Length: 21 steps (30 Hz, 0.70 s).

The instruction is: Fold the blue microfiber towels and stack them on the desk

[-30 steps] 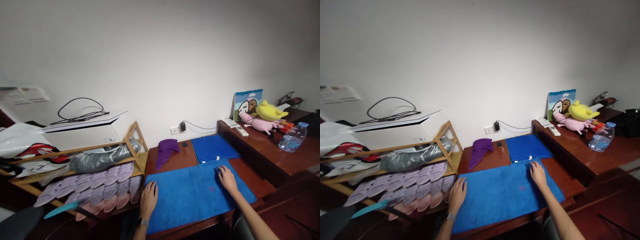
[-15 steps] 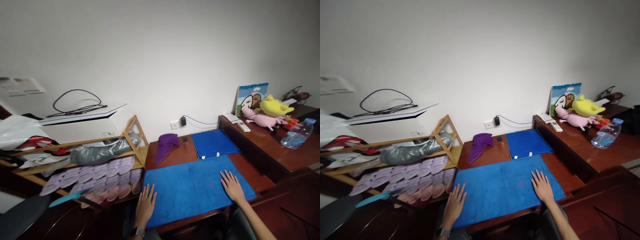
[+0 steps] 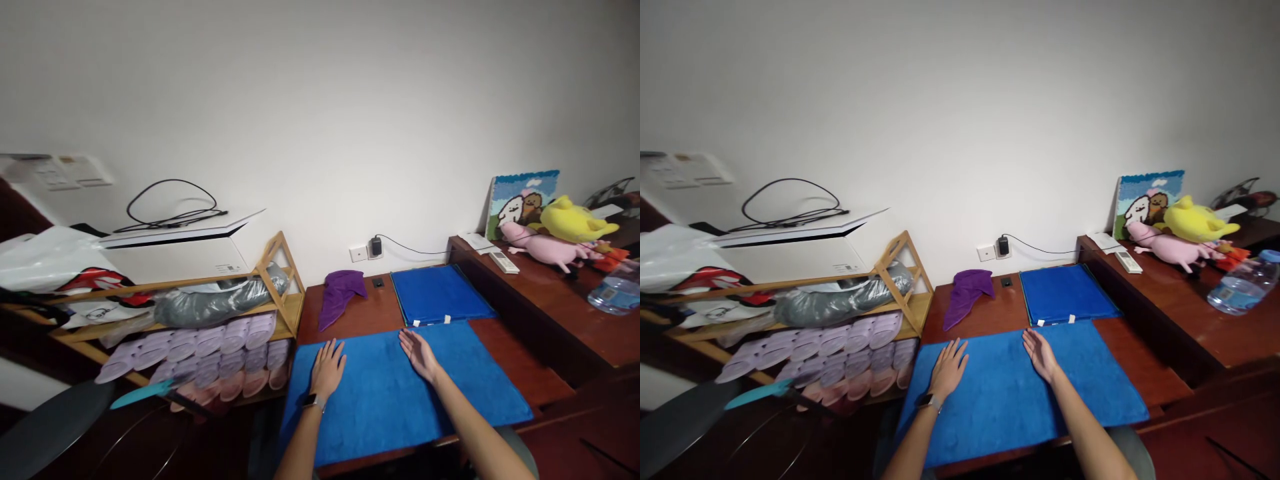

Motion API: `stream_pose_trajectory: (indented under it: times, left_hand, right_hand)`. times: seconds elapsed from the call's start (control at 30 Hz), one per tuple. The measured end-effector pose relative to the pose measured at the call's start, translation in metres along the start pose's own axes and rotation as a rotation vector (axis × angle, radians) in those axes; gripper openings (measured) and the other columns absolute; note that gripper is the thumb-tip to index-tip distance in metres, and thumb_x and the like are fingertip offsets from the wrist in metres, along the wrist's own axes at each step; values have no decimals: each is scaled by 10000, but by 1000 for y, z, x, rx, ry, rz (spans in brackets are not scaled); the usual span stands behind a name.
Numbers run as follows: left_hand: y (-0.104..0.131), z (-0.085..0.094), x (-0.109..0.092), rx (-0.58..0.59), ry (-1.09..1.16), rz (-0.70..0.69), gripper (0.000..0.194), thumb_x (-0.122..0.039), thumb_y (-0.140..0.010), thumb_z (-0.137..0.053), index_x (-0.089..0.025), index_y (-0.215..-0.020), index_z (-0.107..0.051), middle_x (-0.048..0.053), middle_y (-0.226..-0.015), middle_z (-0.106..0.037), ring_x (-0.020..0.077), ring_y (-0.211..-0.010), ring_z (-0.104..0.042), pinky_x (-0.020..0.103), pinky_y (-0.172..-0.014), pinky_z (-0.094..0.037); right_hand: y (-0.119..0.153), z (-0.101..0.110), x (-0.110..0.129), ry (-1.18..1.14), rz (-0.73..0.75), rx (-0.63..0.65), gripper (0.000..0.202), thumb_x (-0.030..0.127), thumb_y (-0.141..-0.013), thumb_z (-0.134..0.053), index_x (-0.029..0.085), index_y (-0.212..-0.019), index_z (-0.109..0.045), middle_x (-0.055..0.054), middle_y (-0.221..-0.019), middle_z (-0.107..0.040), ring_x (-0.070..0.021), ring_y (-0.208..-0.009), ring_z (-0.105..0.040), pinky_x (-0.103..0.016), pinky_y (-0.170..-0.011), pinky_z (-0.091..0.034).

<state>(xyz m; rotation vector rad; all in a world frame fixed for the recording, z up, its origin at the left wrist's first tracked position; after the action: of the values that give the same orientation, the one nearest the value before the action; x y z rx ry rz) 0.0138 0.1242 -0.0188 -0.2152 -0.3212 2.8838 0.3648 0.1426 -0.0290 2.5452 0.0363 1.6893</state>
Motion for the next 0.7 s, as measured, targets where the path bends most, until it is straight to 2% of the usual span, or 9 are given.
stream_pose_trajectory:
  times: [0.03, 0.1, 0.23, 0.33, 0.43, 0.5, 0.53, 0.63, 0.7]
  left_hand:
    - [-3, -3, 10, 13, -4, 31, 520, -432, -1070, -394, -264, -1539, -539, 109, -1634, -496, 292, -1518, -441, 524, -1244, -348]
    - [0, -9, 41, 17, -29, 117, 546, -476, -1068, -385, -283, -1566, -500, 107, -1651, -470, 302, -1533, -417, 545, -1243, -340]
    - [24, -17, 103, -6, -62, 237, 614, -568, -1056, -355, -289, -1593, -453, 109, -1690, -401, 336, -1546, -389, 558, -1223, -366]
    - [39, -20, 122, -15, -80, 266, 650, -579, -1053, -329, -251, -1604, -438, 136, -1702, -369, 356, -1528, -416, 564, -1223, -364]
    - [42, -17, 120, -35, -114, 256, 649, -568, -1046, -336, -231, -1583, -478, 139, -1672, -424, 357, -1528, -415, 584, -1237, -334]
    - [37, -12, 112, -58, -137, 226, 639, -551, -1043, -347, -209, -1553, -523, 147, -1636, -478, 352, -1527, -418, 587, -1248, -313]
    - [33, -8, 105, -73, -143, 204, 633, -538, -1045, -349, -193, -1540, -541, 155, -1623, -495, 348, -1527, -420, 583, -1255, -301]
    - [12, 0, 71, -103, -114, 97, 605, -501, -1055, -359, -181, -1532, -549, 156, -1621, -497, 326, -1540, -402, 559, -1272, -278]
    - [-2, -1, 44, -83, -67, 13, 576, -488, -1060, -375, -221, -1544, -536, 130, -1640, -478, 305, -1547, -392, 542, -1273, -284]
  right_hand:
    - [-5, 3, 0, -15, 5, -4, 483, 645, -823, -567, 241, -1029, -732, -142, -1186, -778, -321, -1216, -708, -551, -1075, -537]
    - [-12, 24, 6, -12, 32, -42, 466, 648, -816, -559, 234, -968, -708, -150, -1132, -781, -325, -1178, -724, -559, -1069, -542]
    - [-13, 107, 38, 159, 158, -274, 468, 683, -812, -495, 246, -870, -650, -153, -1022, -777, -335, -1081, -753, -572, -1024, -572]
    - [-6, 164, 63, 301, 223, -384, 532, 736, -836, -378, 268, -823, -630, -166, -987, -762, -350, -1058, -752, -554, -962, -603]
    - [1, 189, 77, 393, 245, -414, 590, 742, -864, -282, 288, -842, -657, -169, -1015, -764, -357, -1074, -742, -536, -930, -612]
    - [4, 182, 77, 458, 253, -431, 607, 721, -882, -266, 296, -918, -698, -148, -1074, -774, -358, -1119, -724, -552, -986, -586]
    - [5, 170, 74, 525, 258, -430, 614, 703, -897, -268, 295, -988, -717, -139, -1132, -774, -361, -1163, -707, -570, -1038, -555]
    - [4, 107, 51, 771, 285, -341, 616, 653, -927, -355, 257, -1227, -720, -132, -1349, -722, -364, -1316, -627, -594, -1184, -427]
    - [4, 56, 30, 882, 317, -162, 602, 628, -920, -457, 242, -1308, -709, -111, -1441, -677, -325, -1385, -582, -533, -1237, -377]
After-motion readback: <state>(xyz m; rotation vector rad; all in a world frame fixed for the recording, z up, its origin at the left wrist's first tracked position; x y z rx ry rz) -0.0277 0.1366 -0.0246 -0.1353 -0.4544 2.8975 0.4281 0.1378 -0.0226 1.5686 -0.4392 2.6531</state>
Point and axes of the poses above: each hand's wrist, its own y-axis away from the middle knuckle, its own z-axis out of the back of the hand, x = y × z, the point moved 2 cm from there along -y, towards the middle knuckle
